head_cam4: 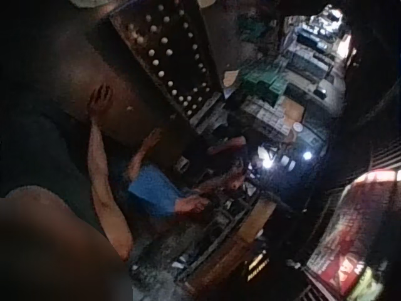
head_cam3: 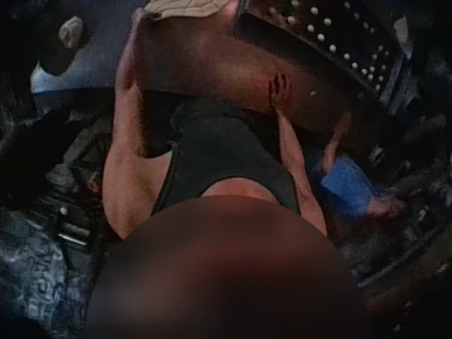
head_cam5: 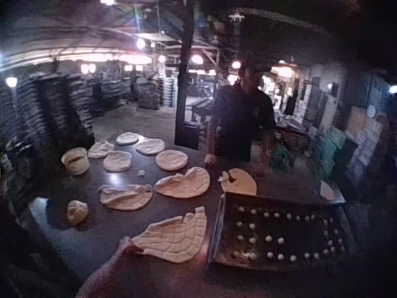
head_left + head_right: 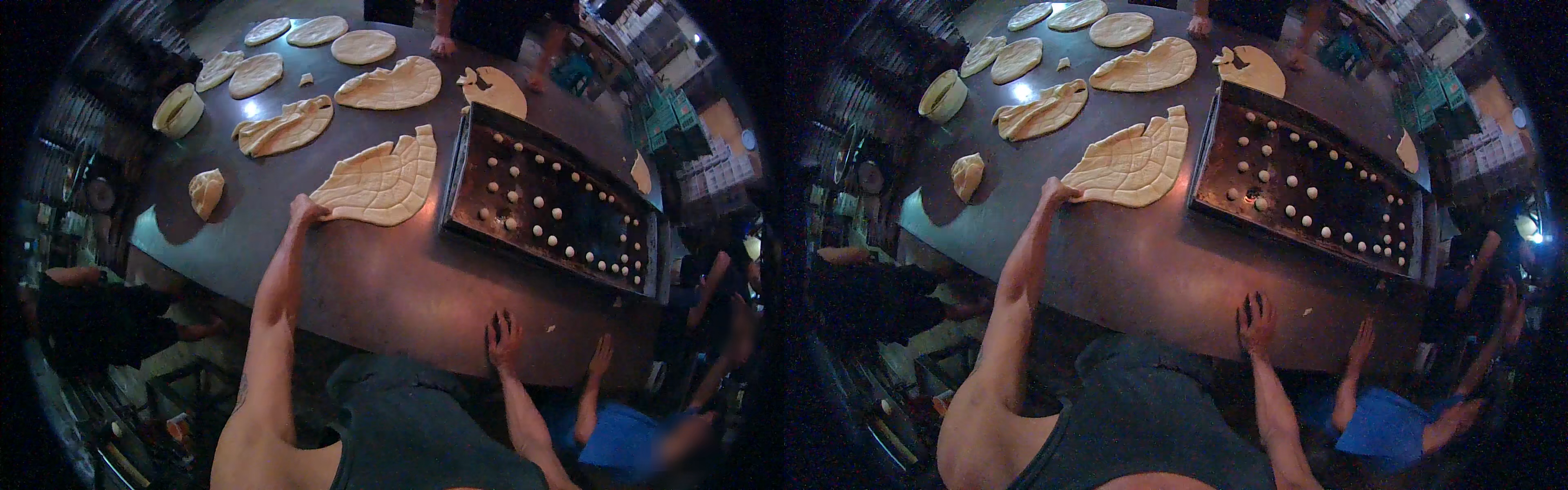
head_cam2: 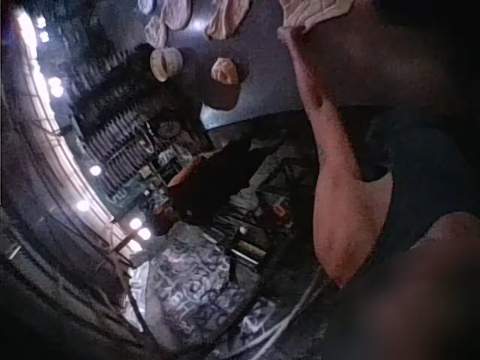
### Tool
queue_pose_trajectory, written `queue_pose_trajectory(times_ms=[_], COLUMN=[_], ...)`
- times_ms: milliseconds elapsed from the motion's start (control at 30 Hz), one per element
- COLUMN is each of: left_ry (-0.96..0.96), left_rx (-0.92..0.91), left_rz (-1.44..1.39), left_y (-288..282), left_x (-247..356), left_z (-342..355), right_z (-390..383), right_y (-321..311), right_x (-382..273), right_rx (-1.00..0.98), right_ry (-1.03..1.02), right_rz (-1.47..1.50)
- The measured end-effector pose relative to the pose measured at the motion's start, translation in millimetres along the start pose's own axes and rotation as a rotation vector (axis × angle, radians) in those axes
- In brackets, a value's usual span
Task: The person rolls small pieces of dough into balls on a metal table and places them onto a baking tray. Other people at the table cut and shape larger dough pieces while the camera wearer continues forming and arranging the dough balls.
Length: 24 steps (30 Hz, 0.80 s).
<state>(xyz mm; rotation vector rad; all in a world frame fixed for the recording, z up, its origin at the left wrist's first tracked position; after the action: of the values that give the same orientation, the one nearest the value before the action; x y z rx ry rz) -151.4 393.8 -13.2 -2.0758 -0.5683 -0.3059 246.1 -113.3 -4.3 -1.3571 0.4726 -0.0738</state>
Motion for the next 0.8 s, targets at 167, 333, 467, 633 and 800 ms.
queue_pose_trajectory(times_ms=[167,333,467,633,800], left_ry=[0.035,0.132,0.221,0.121,-0.325], left_rx=[-0.051,0.129,0.316,0.351,0.716], left_rz=[0.105,0.081,-0.033,-0.343,-0.525], left_y=[-4.6,-2.9,-7.5,-8.3,-52.0], left_x=[5.5,-12.3,-71.2,-171.4,-300.1], left_z=[3.3,-10.8,-34.7,-61.5,-140.8], right_z=[1.6,0.5,0.2,2.5,3.8], right_y=[3.7,2.4,-1.4,-1.5,-4.7], right_x=[3.0,3.0,0.4,0.2,1.3], right_rx=[-0.021,0.001,-0.008,0.012,0.047], right_ry=[0.004,0.002,0.004,-0.009,-0.035], right_rz=[0.018,0.042,0.013,-0.006,0.000])
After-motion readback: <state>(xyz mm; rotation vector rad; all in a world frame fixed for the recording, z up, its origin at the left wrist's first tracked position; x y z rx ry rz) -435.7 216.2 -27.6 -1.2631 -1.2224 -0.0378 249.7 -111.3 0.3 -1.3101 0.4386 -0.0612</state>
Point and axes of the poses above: each hand's wrist, its own z-axis towards the middle knuckle, its own y-axis out of the palm, x = y × z, the point moved 3 cm from there along z, towards the middle knuckle, and after that the axes turned 6 degrees about -x, right-handed, at the moved point
